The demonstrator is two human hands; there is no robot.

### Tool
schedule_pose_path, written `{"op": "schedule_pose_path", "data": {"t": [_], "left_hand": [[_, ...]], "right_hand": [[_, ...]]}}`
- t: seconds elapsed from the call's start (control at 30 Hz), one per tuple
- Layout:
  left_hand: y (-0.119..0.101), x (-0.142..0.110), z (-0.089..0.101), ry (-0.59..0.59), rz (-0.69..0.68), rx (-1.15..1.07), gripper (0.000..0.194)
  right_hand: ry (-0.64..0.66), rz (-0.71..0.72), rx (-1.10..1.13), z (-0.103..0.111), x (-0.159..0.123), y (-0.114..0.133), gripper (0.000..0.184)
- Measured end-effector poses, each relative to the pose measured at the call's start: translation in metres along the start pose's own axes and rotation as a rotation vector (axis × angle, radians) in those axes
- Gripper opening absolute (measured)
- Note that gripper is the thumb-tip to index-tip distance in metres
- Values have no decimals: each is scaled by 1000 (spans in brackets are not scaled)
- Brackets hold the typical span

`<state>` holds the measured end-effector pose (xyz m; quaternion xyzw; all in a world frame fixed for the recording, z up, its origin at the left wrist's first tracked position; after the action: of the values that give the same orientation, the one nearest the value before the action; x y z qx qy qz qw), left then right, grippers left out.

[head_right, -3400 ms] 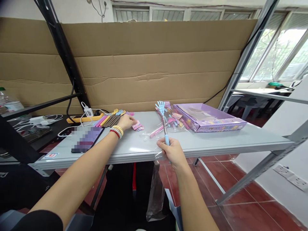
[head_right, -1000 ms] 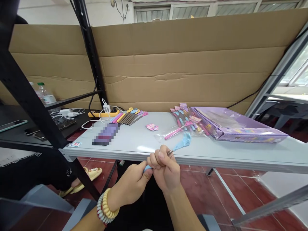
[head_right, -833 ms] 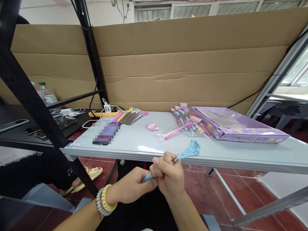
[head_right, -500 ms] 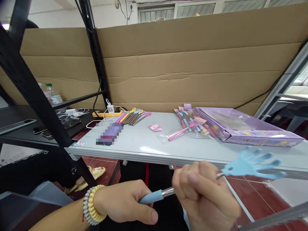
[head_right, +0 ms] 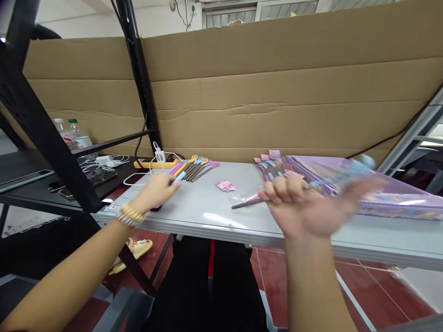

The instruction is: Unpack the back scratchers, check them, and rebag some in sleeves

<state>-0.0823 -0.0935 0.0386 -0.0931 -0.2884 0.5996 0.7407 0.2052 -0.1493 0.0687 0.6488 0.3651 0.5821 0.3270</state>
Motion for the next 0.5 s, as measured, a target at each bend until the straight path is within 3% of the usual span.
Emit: {"op": "schedule_pose_path", "data": {"t": [0.13,0.2,0.27,0.33,0.4,0.5], "left_hand": [[10,80,-24,-29,134,166,24],[15,103,-35,-56,166,164,27],[13,118,-35,-153,147,41,32],[1,125,-20,-261,52,-258,47],[-22,123,5,-287,-100,-647,65],[-69,106,37,-134,-325,-943,64]], "right_hand": [[312,-275,32,-66,43,-17,71],[394,-352,13,-93,55,-30,70],[446,-384,16,-113,62,-42,66],[468,-372,33,-124,66,-52,55],[447,-326,29,-129,67,-60,40],[360,-227,-35,-131,64,-72,34]]}}
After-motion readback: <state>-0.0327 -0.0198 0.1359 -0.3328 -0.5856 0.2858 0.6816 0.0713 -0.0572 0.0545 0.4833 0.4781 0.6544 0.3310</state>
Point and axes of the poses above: each hand's wrist, its own x-axis towards the middle knuckle, its own z-axis out of the back of the hand, y = z × x, the point moved 2 cm from there along x, towards the middle knuckle, and after that the axes turned 15 degrees about -x, right-handed, at the moved point
